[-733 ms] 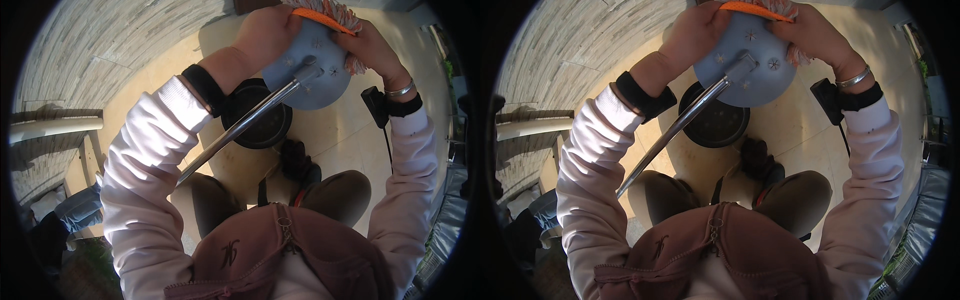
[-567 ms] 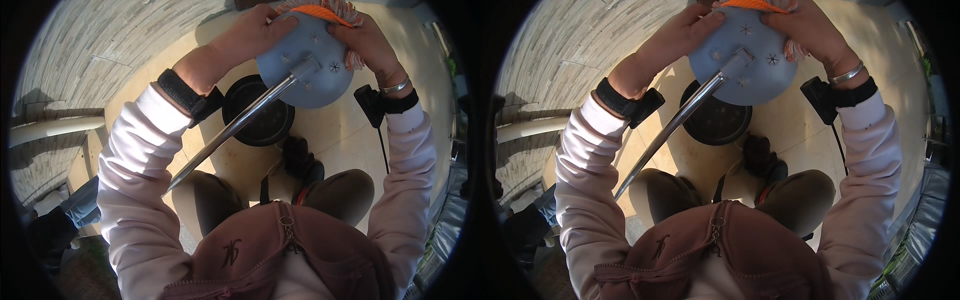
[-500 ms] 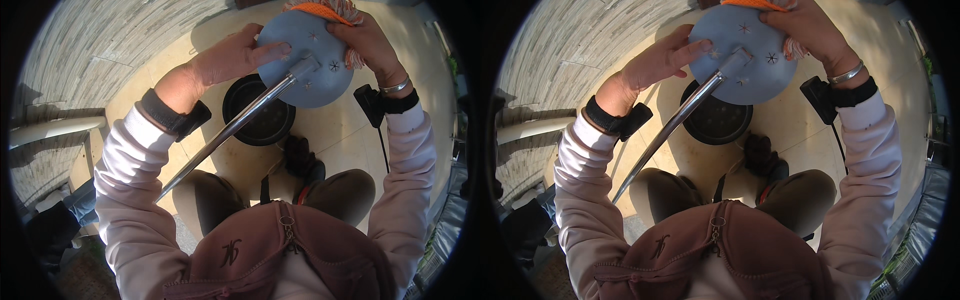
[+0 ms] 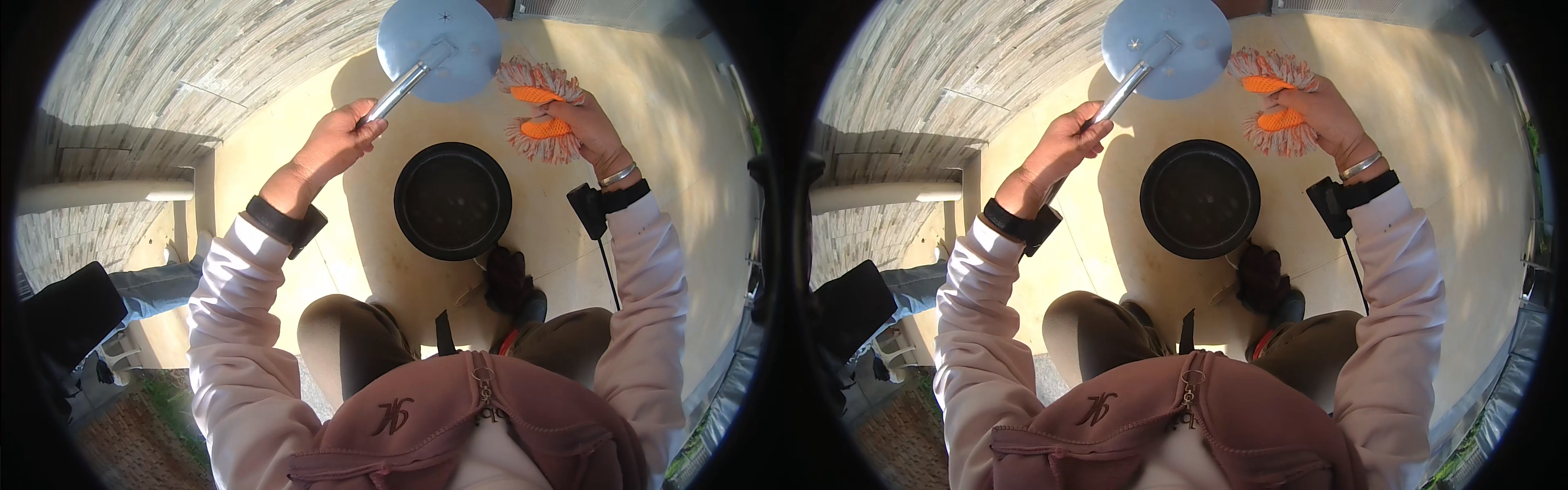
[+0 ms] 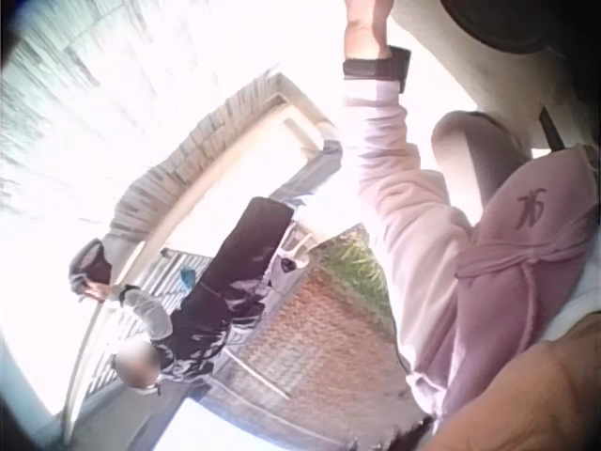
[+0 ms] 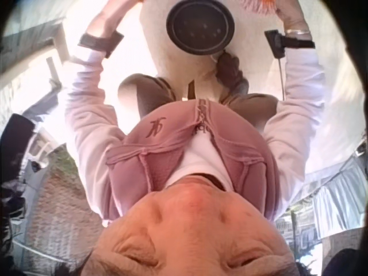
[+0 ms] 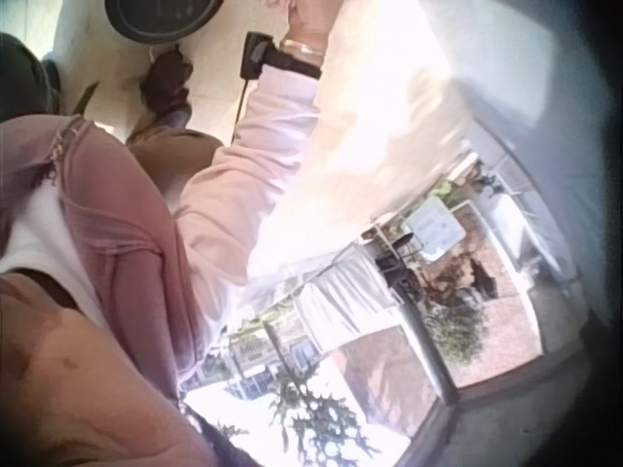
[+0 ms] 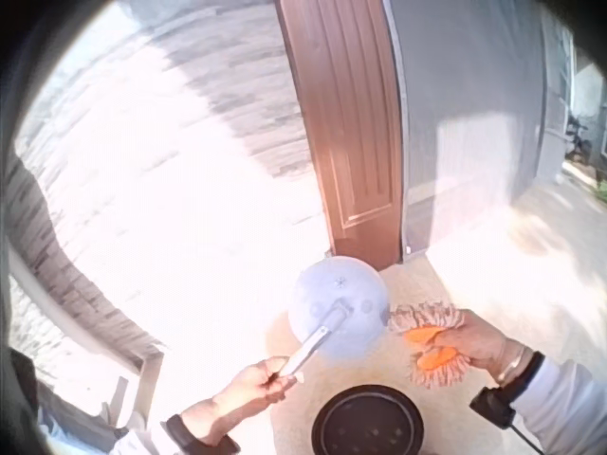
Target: The person removes a mop head from a bucket, wrings it out, and attaches it to a mop handle. They then carry the assembled mop into a room and place it against a window.
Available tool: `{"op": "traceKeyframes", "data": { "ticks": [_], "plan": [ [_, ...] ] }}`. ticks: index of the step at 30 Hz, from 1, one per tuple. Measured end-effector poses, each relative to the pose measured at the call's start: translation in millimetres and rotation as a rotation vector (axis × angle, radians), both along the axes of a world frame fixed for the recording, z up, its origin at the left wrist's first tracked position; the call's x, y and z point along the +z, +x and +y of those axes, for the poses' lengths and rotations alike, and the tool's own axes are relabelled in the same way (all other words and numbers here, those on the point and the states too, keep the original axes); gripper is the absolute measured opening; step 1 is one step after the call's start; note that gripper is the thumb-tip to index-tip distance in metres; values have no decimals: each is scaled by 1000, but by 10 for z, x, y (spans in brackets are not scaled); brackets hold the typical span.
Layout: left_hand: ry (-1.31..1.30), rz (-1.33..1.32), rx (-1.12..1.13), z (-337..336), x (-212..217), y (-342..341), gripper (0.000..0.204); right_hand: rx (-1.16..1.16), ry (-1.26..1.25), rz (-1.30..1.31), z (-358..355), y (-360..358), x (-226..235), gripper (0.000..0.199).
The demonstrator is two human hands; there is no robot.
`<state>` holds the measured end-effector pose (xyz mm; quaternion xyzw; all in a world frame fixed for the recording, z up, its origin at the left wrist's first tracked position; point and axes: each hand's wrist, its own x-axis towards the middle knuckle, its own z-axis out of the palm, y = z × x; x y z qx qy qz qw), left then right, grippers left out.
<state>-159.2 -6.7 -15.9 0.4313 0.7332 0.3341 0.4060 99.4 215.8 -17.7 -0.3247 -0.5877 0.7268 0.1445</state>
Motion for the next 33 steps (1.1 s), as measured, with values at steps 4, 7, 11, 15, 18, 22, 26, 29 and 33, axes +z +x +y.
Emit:
{"op": "traceKeyframes", "data": {
  "ticks": [4,7,11,15,18,22,26,29,33],
  "plan": [
    [-112,241,-36,260,-690,-417,23,283,-56,-50,-310,-165,-326,22],
    [-190,253,25,359,-1267,-627,27,410,326,-259,-648,-310,-869,20],
    [-286,452,17,324,-1881,-754,27,602,751,-527,-1035,-396,-1471,38],
    [-352,471,60,153,-2272,-774,28,932,939,-707,-1326,-390,-1746,57],
    [-381,495,94,32,-2427,-789,27,1208,1074,-752,-1521,-436,-1890,56],
    [-414,476,269,-38,-2506,-860,25,1299,1040,-772,-1593,-503,-2014,29],
    [-361,635,342,-102,-2480,-1071,24,1104,912,-719,-1359,-544,-1892,23],
    [-501,634,402,-121,-2425,-1243,20,860,997,-670,-1222,-623,-1721,29],
    [-665,576,497,-156,-2292,-1369,28,778,990,-675,-1327,-661,-1689,40]
  ]
}}
